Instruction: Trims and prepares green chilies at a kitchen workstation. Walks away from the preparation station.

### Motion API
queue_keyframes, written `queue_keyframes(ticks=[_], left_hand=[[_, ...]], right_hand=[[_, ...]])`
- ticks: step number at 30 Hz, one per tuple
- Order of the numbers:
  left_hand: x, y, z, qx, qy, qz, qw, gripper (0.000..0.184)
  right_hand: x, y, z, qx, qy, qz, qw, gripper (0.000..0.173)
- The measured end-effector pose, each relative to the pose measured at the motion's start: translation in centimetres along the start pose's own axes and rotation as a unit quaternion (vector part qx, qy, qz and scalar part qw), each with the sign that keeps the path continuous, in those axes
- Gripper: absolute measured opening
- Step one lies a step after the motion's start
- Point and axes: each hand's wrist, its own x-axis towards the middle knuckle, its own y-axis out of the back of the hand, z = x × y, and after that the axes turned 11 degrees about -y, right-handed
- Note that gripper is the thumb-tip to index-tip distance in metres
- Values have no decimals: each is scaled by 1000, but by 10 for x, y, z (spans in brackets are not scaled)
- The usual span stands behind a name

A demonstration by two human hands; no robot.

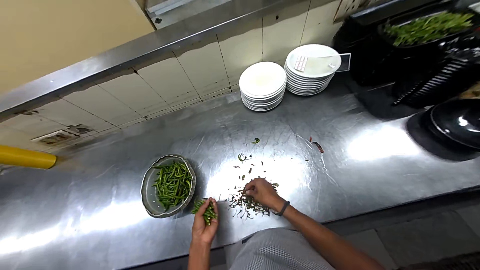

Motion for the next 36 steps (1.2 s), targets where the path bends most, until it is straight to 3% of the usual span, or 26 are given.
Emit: queue_keyframes(ticks=[4,8,12,14,17,20,22,27,31,34,36], left_hand=[[-6,13,-6,5,35,-24,999,18],[-12,14,-22,5,63,-41,997,9],[-17,8,-31,23,70,-83,994,28],[-20,5,-32,34,62,-82,994,24],[-19,3,-33,46,40,-65,996,13],[-17,6,-38,73,23,-44,996,12],[-15,5,-40,116,22,-54,992,14],[-10,-1,-48,223,52,-67,971,24],[-11,-4,-49,190,37,-41,980,16],[-15,-7,-40,151,29,-51,987,15],[-18,-6,-36,144,18,-64,987,12]], right_hand=[[29,13,-14,-25,2,119,993,14],[78,24,-35,-78,-21,190,978,21],[111,19,-37,-175,-14,177,968,22],[110,16,-36,-165,12,172,971,21],[87,16,-39,59,23,100,993,19],[61,5,-31,267,-8,-86,960,21],[42,-2,-28,244,18,-124,962,21],[-7,-12,-28,47,111,-120,985,31],[8,17,-21,81,155,-194,965,28],[51,55,-11,50,101,-3,994,22],[89,82,-3,13,49,112,992,22]])
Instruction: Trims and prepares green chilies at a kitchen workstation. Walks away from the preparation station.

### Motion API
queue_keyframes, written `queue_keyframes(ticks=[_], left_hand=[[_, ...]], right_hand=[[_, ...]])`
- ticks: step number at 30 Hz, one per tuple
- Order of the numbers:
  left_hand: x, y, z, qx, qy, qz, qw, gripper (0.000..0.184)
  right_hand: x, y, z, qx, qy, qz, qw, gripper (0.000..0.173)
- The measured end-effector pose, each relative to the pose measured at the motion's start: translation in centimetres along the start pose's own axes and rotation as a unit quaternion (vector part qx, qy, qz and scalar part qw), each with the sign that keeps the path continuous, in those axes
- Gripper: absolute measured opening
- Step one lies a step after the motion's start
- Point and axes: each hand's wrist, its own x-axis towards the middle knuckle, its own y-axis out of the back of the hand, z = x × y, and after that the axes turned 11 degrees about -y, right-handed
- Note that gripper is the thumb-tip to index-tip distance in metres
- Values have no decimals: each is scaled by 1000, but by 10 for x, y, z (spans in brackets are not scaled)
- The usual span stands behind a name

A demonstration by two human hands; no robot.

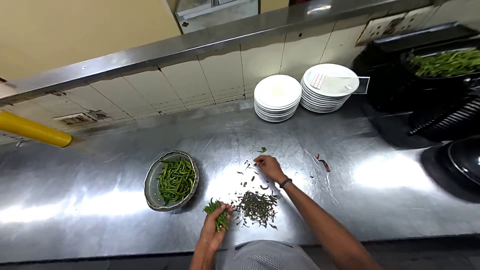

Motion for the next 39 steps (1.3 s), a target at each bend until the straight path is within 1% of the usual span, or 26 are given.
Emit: queue_keyframes(ticks=[2,4,5,6,7,8,9,11,13,14,15,16,17,18,19,21,23,26,28,30,32,34,36,37,39], left_hand=[[-1,4,1,4,-8,-14,1000,11],[-2,9,1,3,-5,-14,1000,12],[-3,11,1,0,-2,-12,1000,15],[-4,13,1,-3,1,-13,1000,18],[-4,16,1,-8,4,-14,1000,22],[-5,17,0,-12,6,-18,1000,26],[-6,19,-1,-17,9,-19,1000,28],[-7,22,-5,-26,19,-22,999,31],[-8,25,-8,-24,25,-28,999,32],[-8,26,-8,-20,26,-34,999,33],[-7,26,-9,-17,25,-42,999,35],[-6,24,-10,-11,23,-50,998,36],[-5,22,-11,-5,23,-56,998,37],[-4,20,-11,4,26,-60,998,38],[-3,18,-12,14,31,-64,997,38],[1,13,-13,34,37,-75,996,38],[6,6,-14,50,42,-94,993,39],[11,-2,-15,82,38,-121,988,37],[12,-6,-15,96,39,-133,986,38],[12,-12,-19,94,54,-152,982,38],[13,-15,-25,77,78,-151,982,35],[12,-16,-27,42,105,-108,988,27],[9,-22,-13,13,105,-41,994,17],[8,-25,3,12,80,-21,996,16],[9,-27,47,35,-15,-2,999,19]], right_hand=[[37,10,15,-60,-32,35,997,34],[53,8,27,-127,-46,53,989,46],[51,7,29,-160,-49,67,984,45],[45,5,28,-183,-49,82,978,36],[37,3,27,-195,-49,97,975,22],[28,-1,27,-200,-48,105,973,14],[19,-5,29,-191,-40,111,975,10],[0,-13,34,-116,-26,105,987,11],[-27,-18,31,53,-43,67,995,15],[-45,-21,28,166,-71,28,983,18],[-58,-22,26,294,-104,-21,950,19],[-69,-23,24,402,-135,-67,903,20],[-80,-24,23,470,-160,-105,861,20],[-90,-25,22,508,-180,-136,831,21],[-98,-26,22,525,-192,-161,813,22],[-111,-29,21,538,-199,-192,796,26],[-122,-31,16,532,-187,-200,801,30],[-136,-39,-2,485,-149,-202,838,30],[-142,-46,-12,455,-130,-221,853,29],[-145,-52,-13,426,-123,-237,865,26],[-145,-59,-8,403,-120,-234,876,26],[-145,-63,-3,400,-116,-230,880,26],[-145,-62,1,386,-126,-215,888,26],[-144,-60,2,380,-136,-199,893,26],[-142,-53,4,373,-152,-158,902,24]])
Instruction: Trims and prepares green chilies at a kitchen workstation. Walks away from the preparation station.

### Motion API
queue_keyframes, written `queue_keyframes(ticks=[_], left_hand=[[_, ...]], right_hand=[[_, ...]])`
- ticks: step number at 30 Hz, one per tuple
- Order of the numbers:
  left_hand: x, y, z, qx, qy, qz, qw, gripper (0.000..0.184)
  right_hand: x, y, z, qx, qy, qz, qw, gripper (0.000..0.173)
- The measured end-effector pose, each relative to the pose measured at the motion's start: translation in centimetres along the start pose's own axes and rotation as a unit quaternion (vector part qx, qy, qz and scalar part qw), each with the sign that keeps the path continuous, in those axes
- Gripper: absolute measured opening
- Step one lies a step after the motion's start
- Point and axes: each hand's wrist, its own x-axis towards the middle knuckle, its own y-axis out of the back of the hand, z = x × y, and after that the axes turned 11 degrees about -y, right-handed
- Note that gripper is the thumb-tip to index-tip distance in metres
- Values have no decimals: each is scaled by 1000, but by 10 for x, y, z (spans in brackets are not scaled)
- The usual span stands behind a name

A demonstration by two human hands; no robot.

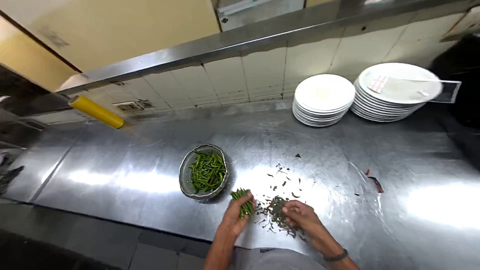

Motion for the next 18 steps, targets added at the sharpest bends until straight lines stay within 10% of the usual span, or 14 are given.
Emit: queue_keyframes(ticks=[4,9,13,18], left_hand=[[29,13,80,167,-222,105,955,32],[55,55,122,486,-263,172,815,111],[45,64,81,592,-420,191,661,58],[-1,101,-47,711,-512,-67,477,26]], right_hand=[[3,17,1,18,12,67,998,18],[0,13,3,9,11,68,998,15],[-3,21,8,7,118,187,975,23],[3,70,13,-206,225,370,878,43]])
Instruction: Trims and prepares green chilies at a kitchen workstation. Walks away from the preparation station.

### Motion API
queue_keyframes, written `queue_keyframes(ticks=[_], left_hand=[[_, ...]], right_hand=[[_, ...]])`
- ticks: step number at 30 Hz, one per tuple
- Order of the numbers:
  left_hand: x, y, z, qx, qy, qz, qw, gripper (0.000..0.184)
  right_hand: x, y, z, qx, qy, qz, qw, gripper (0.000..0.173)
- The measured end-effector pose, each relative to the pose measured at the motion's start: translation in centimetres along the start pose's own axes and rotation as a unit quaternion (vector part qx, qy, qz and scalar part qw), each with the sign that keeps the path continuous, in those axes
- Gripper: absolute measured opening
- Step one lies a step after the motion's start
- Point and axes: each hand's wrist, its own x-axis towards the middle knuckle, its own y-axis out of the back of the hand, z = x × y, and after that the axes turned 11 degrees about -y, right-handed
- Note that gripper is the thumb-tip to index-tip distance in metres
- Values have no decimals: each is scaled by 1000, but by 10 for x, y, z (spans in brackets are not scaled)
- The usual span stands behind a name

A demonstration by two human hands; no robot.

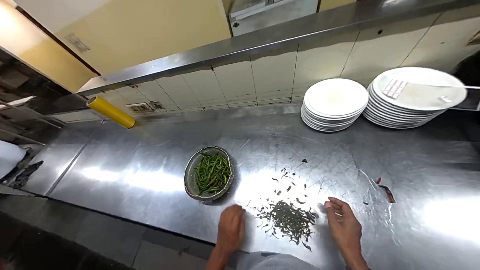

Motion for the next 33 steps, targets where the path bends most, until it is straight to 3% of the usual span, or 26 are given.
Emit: queue_keyframes(ticks=[2,4,6,8,14,18,21,24,26,29,33], left_hand=[[-39,-26,14,4,17,-28,999,41],[-65,-45,29,25,115,-26,993,68],[-73,-63,40,57,232,-33,971,94],[-66,-77,41,69,287,-39,955,102],[-13,-97,42,20,226,-128,966,94],[22,-105,46,-89,81,-176,977,87],[31,-98,46,-157,14,-152,976,82],[16,-86,35,-108,55,-70,990,78],[2,-80,25,-55,110,-57,991,84],[-16,-80,16,-19,189,-77,979,91],[-1,-96,11,3,193,-74,978,92]], right_hand=[[7,8,14,-148,54,13,987,62],[8,7,31,-267,85,11,960,71],[2,-2,53,-324,86,-4,942,77],[-4,-23,61,-356,107,-24,928,82],[-14,-77,46,-337,233,-149,900,86],[16,-84,27,-199,264,-249,911,77],[84,-71,8,-162,258,-182,935,60],[162,-62,-3,-202,199,-70,956,63],[200,-70,3,-241,158,-37,957,71],[208,-101,0,-339,193,-62,919,73],[165,-138,-26,-306,318,-202,874,65]])
